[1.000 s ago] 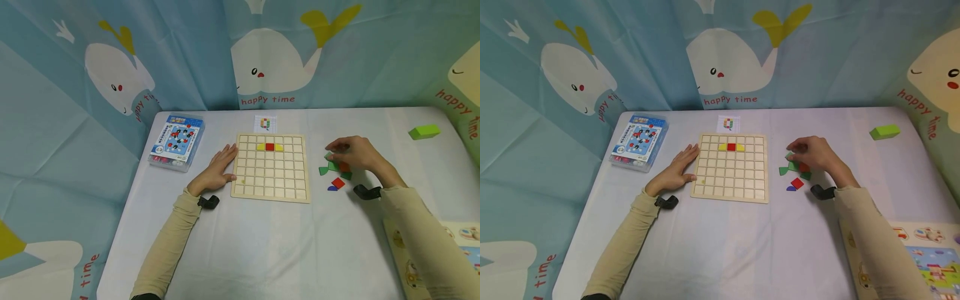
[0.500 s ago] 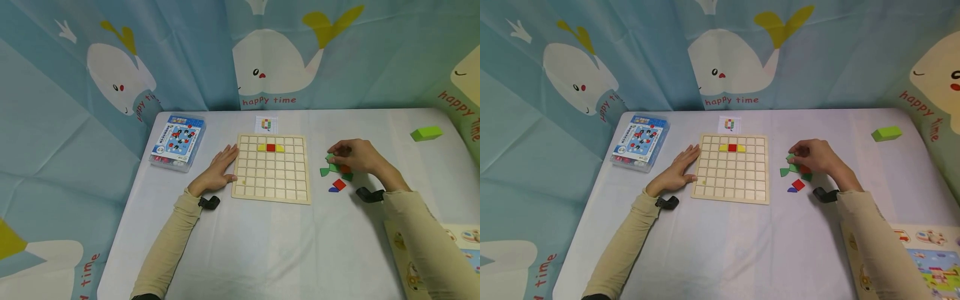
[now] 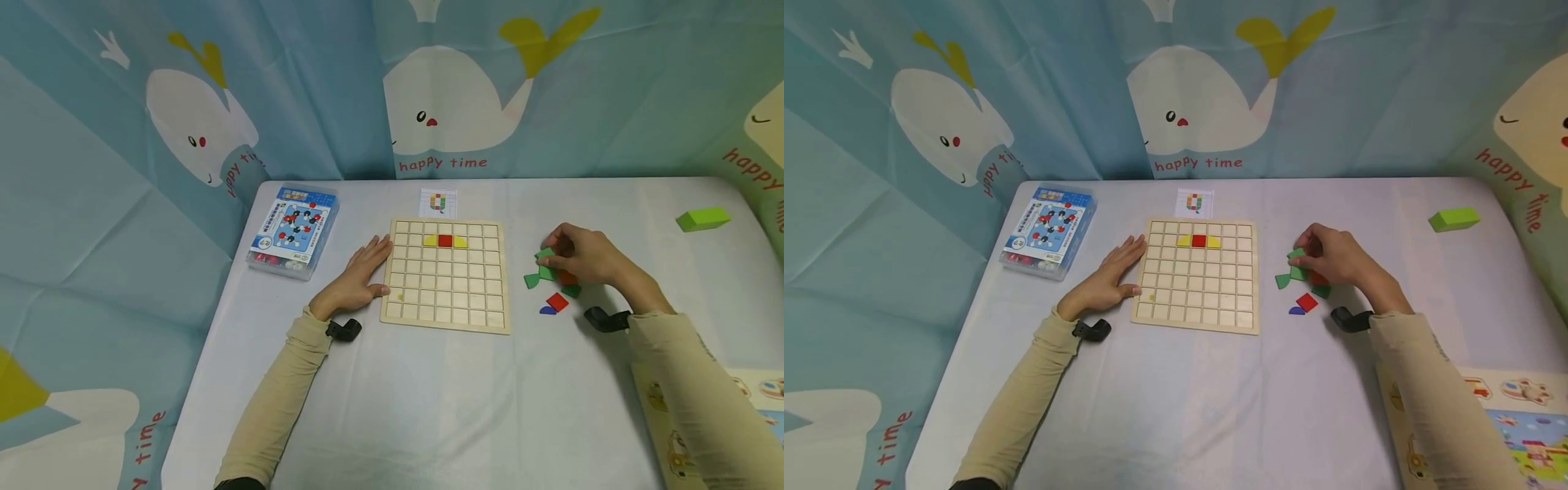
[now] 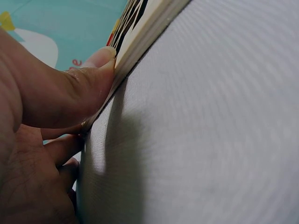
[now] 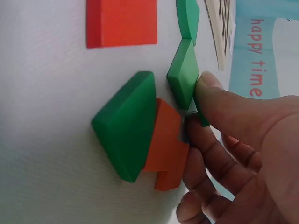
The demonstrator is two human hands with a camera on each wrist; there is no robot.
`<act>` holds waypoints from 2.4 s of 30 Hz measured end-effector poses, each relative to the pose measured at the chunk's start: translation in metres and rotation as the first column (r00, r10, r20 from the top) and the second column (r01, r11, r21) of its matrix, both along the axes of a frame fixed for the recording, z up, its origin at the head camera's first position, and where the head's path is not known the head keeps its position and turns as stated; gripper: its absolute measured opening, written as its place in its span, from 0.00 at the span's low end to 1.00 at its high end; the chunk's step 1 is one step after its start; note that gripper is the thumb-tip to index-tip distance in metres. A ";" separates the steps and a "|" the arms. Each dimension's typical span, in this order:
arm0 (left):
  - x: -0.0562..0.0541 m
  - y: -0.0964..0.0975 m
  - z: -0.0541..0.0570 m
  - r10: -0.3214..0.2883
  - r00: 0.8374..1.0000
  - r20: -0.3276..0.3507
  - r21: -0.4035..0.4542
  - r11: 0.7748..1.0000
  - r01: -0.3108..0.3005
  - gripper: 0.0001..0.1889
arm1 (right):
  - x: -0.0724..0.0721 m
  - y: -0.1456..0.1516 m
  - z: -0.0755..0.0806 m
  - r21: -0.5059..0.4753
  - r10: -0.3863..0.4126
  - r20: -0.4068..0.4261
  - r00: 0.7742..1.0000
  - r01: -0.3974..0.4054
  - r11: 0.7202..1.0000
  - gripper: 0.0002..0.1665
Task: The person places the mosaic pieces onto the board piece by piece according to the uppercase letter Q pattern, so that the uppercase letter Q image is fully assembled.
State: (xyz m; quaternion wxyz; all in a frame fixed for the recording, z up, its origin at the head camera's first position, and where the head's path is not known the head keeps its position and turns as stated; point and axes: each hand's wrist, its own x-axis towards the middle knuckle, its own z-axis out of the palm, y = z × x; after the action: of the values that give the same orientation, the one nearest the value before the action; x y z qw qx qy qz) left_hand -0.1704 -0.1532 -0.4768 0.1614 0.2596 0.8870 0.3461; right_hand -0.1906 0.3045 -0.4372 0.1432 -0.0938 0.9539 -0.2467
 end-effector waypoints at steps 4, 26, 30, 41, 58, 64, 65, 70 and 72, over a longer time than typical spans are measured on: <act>0.000 0.001 -0.001 0.003 1.000 0.002 0.001 1.000 -0.003 0.48 | 0.001 0.001 0.000 -0.017 0.001 -0.034 0.999 -0.001 1.000 0.23; -0.002 0.000 -0.004 -0.001 1.000 -0.009 0.000 1.000 0.001 0.49 | 0.001 -0.027 0.000 -0.173 -0.026 -0.265 0.964 -0.021 0.985 0.17; -0.003 -0.001 -0.006 -0.006 1.000 -0.019 -0.001 1.000 0.006 0.49 | 0.000 -0.035 -0.001 -0.200 -0.004 -0.256 0.967 -0.049 0.979 0.18; -0.004 -0.001 -0.006 -0.003 1.000 -0.016 -0.001 1.000 0.003 0.49 | -0.005 -0.062 -0.007 -0.227 0.032 -0.226 0.974 -0.084 0.970 0.18; -0.003 0.000 -0.004 -0.002 1.000 -0.011 0.002 1.000 0.002 0.48 | -0.011 -0.102 -0.017 -0.334 0.096 -0.202 0.975 -0.161 0.929 0.16; -0.002 0.000 -0.003 -0.005 1.000 -0.009 0.000 1.000 0.005 0.48 | -0.011 -0.109 -0.019 -0.344 0.073 -0.169 0.983 -0.128 0.930 0.16; -0.002 0.000 -0.003 -0.005 1.000 -0.010 -0.003 1.000 0.005 0.48 | -0.011 -0.110 -0.019 -0.344 0.069 -0.162 0.984 -0.122 0.931 0.16; -0.002 0.000 -0.002 -0.003 1.000 -0.009 -0.003 1.000 0.003 0.48 | -0.010 -0.113 -0.018 -0.335 0.061 -0.137 0.989 -0.104 0.937 0.17; -0.002 0.000 -0.002 -0.005 1.000 -0.012 -0.002 1.000 0.004 0.48 | -0.010 -0.113 -0.017 -0.330 0.058 -0.122 0.991 -0.096 0.939 0.17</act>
State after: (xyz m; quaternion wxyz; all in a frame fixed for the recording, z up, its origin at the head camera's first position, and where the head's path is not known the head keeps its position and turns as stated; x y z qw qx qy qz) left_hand -0.1719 -0.1533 -0.4788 0.1572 0.2635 0.8878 0.3432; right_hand -0.2003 0.1911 -0.4540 0.0816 -0.1676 0.9001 -0.3937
